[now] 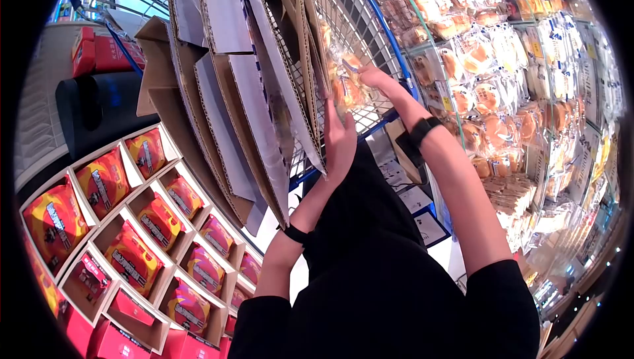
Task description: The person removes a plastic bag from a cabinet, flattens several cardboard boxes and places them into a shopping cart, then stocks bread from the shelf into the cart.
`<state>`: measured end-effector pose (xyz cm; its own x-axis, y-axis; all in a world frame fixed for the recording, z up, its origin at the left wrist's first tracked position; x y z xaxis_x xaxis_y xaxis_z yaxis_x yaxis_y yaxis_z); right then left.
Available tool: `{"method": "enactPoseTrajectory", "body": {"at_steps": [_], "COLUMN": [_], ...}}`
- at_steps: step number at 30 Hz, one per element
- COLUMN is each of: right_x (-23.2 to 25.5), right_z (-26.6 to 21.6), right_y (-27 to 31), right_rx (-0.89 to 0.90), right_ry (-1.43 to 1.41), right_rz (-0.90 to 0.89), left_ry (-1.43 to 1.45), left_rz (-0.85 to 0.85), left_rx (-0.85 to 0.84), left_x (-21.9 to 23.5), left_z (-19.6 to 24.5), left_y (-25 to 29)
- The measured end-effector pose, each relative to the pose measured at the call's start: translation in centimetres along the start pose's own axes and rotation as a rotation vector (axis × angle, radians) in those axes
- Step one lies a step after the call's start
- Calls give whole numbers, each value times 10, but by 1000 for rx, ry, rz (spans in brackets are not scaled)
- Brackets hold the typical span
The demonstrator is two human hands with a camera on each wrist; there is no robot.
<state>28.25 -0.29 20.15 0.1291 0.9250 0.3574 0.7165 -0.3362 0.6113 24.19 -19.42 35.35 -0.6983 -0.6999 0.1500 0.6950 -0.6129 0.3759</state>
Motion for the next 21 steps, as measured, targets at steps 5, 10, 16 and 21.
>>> {"method": "enactPoseTrajectory", "body": {"at_steps": [5, 10, 16, 21], "right_x": [20, 45, 41, 51], "right_z": [-104, -162, -179, -194], "right_y": [128, 273, 344, 372], "right_rx": [440, 376, 565, 710], "right_ry": [-22, -472, -368, -616], "right_rz": [458, 594, 739, 915], "left_ry": [480, 359, 1009, 1182], "left_rz": [-181, -440, -582, -720], "left_rx": [172, 366, 396, 242], "left_x": [-3, -12, -22, -34], "left_z": [18, 10, 118, 137], "left_y": [0, -7, 32, 48]}}
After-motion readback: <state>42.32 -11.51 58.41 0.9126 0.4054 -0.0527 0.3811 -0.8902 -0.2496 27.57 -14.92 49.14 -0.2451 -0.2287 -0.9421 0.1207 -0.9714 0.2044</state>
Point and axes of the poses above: each hand's wrist, its own y-axis away from the middle knuckle, its own x-axis out of the back of the hand, z = x × y, the point moved 4 cm from there along -y, towards the middle knuckle, and after that the axes turned 11 degrees about x, right-handed, at the moved point
